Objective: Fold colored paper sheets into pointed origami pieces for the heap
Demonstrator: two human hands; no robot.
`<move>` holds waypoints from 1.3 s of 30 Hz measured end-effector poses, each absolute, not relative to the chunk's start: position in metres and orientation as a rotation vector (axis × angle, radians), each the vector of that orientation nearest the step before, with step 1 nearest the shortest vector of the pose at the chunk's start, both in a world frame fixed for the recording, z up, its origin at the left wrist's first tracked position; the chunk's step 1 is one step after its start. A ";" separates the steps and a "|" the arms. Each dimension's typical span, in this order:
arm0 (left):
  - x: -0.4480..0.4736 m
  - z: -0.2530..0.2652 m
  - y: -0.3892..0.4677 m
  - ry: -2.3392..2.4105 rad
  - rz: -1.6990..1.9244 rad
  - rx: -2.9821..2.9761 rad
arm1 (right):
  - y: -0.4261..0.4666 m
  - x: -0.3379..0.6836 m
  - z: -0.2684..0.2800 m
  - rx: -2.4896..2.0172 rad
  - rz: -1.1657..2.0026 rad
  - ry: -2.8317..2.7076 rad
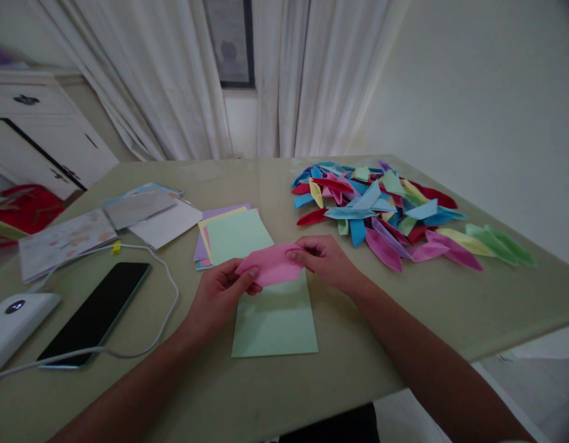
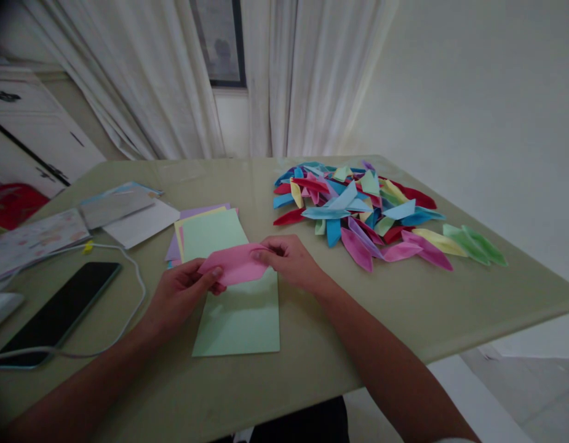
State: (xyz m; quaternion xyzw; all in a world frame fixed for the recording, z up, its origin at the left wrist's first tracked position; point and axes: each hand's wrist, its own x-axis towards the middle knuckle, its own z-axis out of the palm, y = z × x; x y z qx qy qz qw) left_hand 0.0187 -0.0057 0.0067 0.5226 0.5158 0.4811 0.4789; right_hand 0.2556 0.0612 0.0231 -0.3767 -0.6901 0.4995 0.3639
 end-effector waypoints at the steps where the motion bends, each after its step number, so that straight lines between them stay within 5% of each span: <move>1: 0.019 0.008 -0.006 1.269 1.167 1.279 | 0.062 0.256 0.023 -0.964 1.285 -1.798; 15: 0.017 0.003 -0.008 1.332 1.337 1.394 | 0.065 0.257 0.017 -0.914 1.466 -1.624; 39: 0.012 -0.003 -0.005 1.431 1.343 1.506 | 0.063 0.255 0.010 -0.744 1.106 -1.715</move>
